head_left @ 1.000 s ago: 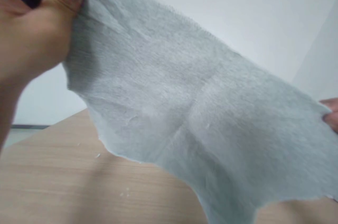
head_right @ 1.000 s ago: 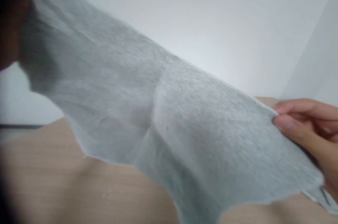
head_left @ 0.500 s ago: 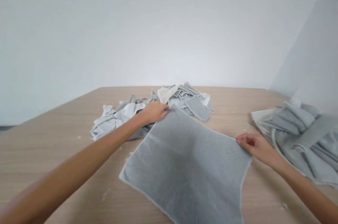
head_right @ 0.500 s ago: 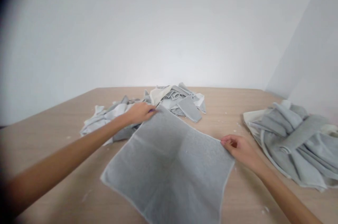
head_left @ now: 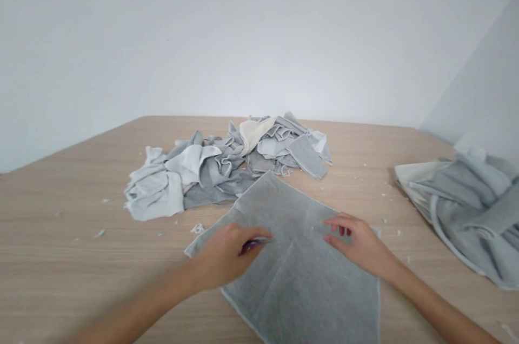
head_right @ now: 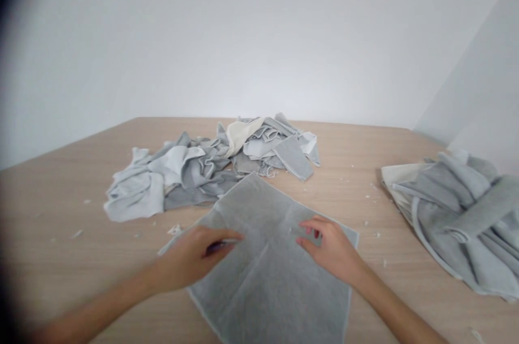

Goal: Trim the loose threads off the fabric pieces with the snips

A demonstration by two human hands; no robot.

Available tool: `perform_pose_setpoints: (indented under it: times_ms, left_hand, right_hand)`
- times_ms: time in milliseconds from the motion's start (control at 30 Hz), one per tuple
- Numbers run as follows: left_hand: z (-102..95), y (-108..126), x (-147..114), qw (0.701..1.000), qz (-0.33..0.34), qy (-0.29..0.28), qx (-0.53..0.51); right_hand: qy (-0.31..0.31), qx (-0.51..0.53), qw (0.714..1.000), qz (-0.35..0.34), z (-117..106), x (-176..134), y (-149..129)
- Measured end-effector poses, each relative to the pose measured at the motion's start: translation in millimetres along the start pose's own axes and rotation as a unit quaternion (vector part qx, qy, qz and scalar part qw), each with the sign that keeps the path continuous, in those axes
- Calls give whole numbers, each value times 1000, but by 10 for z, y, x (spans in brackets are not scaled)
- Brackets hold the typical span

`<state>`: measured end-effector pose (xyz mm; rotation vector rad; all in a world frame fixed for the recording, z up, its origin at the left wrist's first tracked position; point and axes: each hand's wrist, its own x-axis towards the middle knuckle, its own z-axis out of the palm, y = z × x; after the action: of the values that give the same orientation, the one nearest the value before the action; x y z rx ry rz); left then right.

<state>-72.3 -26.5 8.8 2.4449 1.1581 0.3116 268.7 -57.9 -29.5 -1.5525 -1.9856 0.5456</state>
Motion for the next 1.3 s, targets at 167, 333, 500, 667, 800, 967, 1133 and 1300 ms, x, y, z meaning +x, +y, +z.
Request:
perform_pose_setpoints:
  times_ms: [167, 333, 500, 667, 800, 967, 1133, 1300]
  left_hand:
    - [291, -70, -448, 998, 31, -27, -51]
    - [519, -239, -537, 993, 12, -1, -117]
    - [751, -340, -571, 993, 17, -5, -120]
    - [803, -339, -639, 995, 38, -13, -92]
    - [830, -359, -627, 995, 14, -20, -100]
    - [856, -379, -640, 996, 35, -12, -87]
    - [798, -365, -678, 997, 61, -5, -40]
    - [745, -309, -691, 993, 95, 70, -31]
  right_hand:
    - [-14, 25, 1000, -12, 268, 202, 110]
    - [-7, 30, 999, -20, 385, 197, 182]
    - [12, 25, 999, -21, 496, 189, 216]
    - [26, 25, 999, -38, 575, 172, 205]
    - [45, 23, 998, -27, 522, 152, 140]
    - [102, 12, 994, 26, 201, 129, 56]
    - [177, -11, 980, 87, -428, 42, 188]
    - [287, -128, 932, 181, -1130, -221, 425]
